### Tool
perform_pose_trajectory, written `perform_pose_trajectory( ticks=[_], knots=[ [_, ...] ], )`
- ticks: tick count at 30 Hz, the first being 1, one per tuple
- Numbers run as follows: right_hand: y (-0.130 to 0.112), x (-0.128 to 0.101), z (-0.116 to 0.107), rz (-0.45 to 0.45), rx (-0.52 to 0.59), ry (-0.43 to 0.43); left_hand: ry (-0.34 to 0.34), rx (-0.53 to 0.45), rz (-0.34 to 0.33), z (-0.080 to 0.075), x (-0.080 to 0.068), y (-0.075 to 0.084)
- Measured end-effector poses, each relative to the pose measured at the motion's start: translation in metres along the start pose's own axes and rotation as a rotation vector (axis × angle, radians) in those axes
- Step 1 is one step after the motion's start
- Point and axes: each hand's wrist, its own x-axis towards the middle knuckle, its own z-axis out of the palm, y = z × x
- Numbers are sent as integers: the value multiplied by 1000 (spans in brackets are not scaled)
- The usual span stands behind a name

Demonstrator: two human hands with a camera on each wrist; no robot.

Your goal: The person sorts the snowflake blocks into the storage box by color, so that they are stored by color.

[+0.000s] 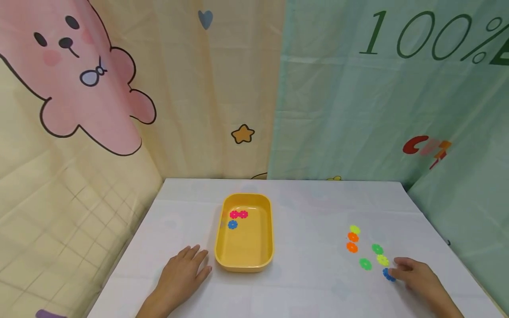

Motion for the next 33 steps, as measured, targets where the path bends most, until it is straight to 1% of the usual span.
perform_pose_trajectory(
  ticks=[5, 11, 13, 16, 23, 27, 31, 33],
  knots=[
    [1, 0, 9, -25, -137, 7, -5, 2, 2, 0, -1, 1],
    [-5, -5, 19, -62, -232, 64, -15, -3, -3, 0, -2, 2],
    [-8, -6, 21, -62, -251, 76, -15, -5, -2, 0, -2, 3],
    [-11, -8, 23, -55, -260, 82, -8, -8, 5, -1, -2, 3],
    [-16, -9, 23, -93, -262, 101, 21, -5, 16, -2, -1, 3],
    [-16, -10, 22, -85, -236, 106, 29, -4, 19, -3, -2, 3],
    [-17, -11, 22, -64, -195, 89, 31, -9, 20, -2, -2, 3],
    [-20, -11, 22, -42, -157, 74, 32, -11, 20, -1, -3, 2]
  ],
)
